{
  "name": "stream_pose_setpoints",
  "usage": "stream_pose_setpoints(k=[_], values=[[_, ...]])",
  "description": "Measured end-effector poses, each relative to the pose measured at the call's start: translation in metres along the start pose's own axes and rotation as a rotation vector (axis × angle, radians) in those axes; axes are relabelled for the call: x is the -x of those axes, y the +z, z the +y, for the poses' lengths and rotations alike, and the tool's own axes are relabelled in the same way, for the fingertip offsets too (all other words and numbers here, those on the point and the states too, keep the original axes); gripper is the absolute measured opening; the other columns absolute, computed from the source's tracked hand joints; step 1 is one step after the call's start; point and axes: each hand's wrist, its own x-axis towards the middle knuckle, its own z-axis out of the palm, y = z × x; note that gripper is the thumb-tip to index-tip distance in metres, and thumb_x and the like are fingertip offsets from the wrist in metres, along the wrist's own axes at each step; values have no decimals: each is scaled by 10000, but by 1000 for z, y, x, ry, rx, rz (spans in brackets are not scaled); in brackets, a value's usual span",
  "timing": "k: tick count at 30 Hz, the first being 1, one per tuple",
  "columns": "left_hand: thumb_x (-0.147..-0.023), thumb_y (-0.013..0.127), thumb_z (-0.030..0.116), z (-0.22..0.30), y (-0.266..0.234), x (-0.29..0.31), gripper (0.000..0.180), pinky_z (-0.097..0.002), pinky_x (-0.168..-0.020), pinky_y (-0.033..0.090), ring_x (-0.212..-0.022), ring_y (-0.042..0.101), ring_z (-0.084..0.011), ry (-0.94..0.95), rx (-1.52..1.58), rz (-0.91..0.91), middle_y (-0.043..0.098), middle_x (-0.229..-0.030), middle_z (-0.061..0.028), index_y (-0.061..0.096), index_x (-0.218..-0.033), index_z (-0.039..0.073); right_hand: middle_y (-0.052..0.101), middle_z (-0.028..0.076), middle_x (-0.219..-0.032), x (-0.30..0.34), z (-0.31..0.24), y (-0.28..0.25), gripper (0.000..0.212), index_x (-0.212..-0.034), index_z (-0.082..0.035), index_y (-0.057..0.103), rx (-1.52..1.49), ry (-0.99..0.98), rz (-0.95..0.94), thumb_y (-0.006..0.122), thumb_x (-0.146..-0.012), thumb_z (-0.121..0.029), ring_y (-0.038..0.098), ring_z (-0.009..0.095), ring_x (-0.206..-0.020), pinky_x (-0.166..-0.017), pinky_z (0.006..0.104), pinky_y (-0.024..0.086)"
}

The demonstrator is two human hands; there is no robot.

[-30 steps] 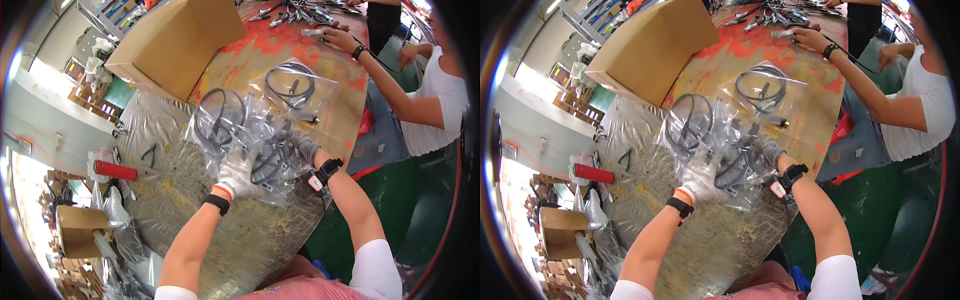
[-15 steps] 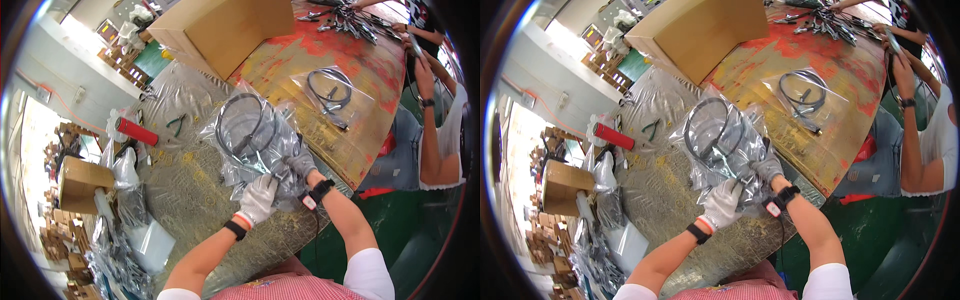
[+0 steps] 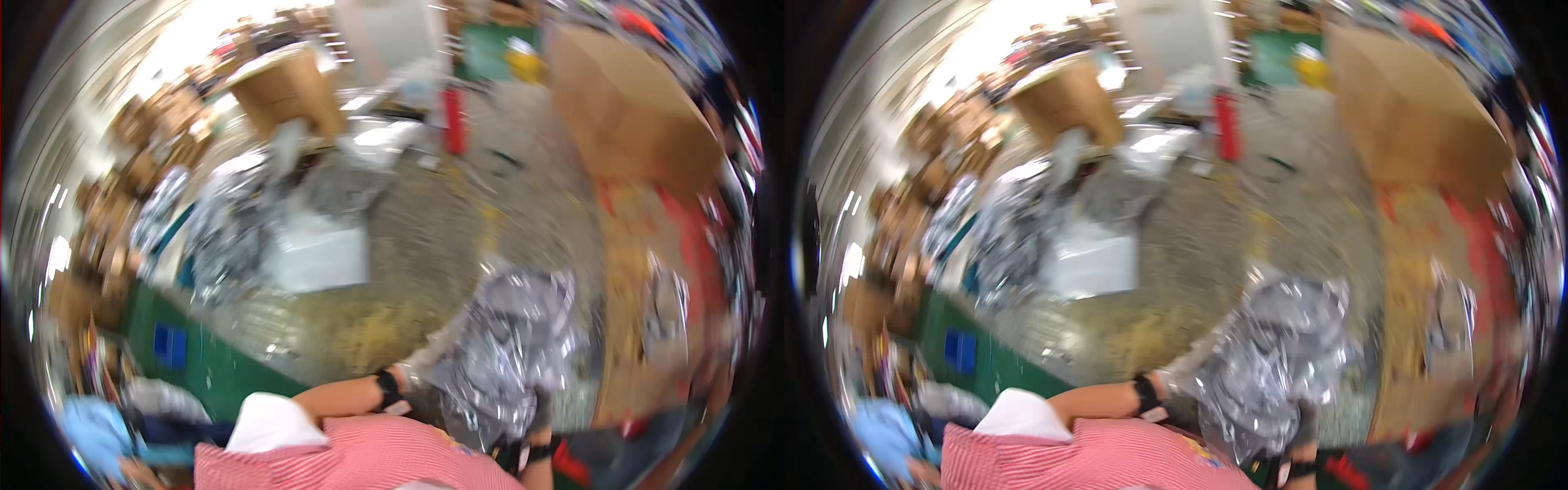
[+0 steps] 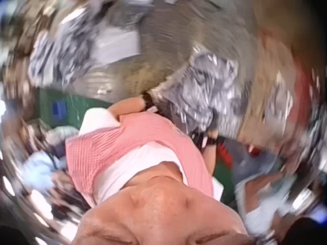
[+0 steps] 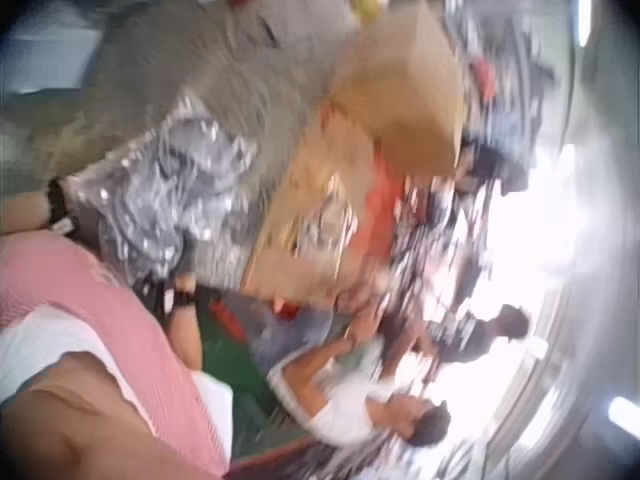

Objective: Putting black cables into plastic bags and sealing them using a heat sealer.

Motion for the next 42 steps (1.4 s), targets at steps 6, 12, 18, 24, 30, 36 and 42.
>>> stream_pose_setpoints(k=[6, 12, 18, 24, 30, 36, 42], values=[[-914, 512, 329, 102, 26, 146, 509, -285, -994, 363, -1153, 482, -165, 80, -61, 118, 497, -1296, -78, 434, -1327, 42, 586, 47, -905, -14, 92, 12, 330, -1014, -67, 568, 143, -22, -155, 637, -768, -276, 574, 200, -800, -731, 369, 497], [-865, 582, 299, 196, -92, 268, 436, -269, -897, 431, -999, 560, -145, 527, -132, 135, 601, -1119, -67, 553, -1203, 24, 585, 27, -850, -82, 172, 138, 297, -976, -66, 571, 602, -117, -287, 690, -712, -135, 578, 175, -730, -674, 332, 509], [-866, 599, 197, 381, -254, 430, 321, -281, -845, 469, -940, 581, -132, 703, 223, 305, 608, -1066, -44, 571, -1137, 27, 594, 31, -900, -51, 261, 534, 236, -1006, -51, 590, 659, -165, -675, 614, -777, -100, 568, 154, -823, -754, 341, 479], [-844, 612, 159, 585, -442, 523, 281, -249, -711, 479, -867, 606, -125, 1174, -311, 653, 640, -1011, -60, 625, -1082, 10, 633, 89, -943, -134, 344, 825, 300, -931, -19, 655, 866, -435, -969, 509, -857, -270, 570, 194, -917, -867, 313, 425], [-765, 665, 360, 717, -547, 543, 625, -417, -921, 419, -1093, 510, -355, 1422, -1096, 1548, 529, -1167, -213, 463, -1249, 18, 647, 84, -855, -271, 488, 983, 290, -842, -12, 657, 804, -107, -745, 666, -747, -286, 607, 193, -750, -696, 328, 488], [-736, 613, 478, 731, -638, 452, 636, -511, -1065, 219, -1291, 287, -410, 708, -1853, 1247, 405, -1334, -191, 478, -1281, 178, 658, 96, -865, -372, 562, 996, 401, -908, 16, 665, 1281, -310, -297, 750, -671, -296, 589, 193, -738, -673, 323, 472], [-725, 618, 462, 745, -650, 423, 628, -502, -1091, 156, -1332, 213, -405, 678, -1773, 1191, 373, -1365, -196, 484, -1277, 194, 648, 152, -899, -324, 512, 1002, 552, -1117, 5, 570, 1291, -173, -296, 718, -722, -352, 613, 221, -839, -754, 306, 475]])
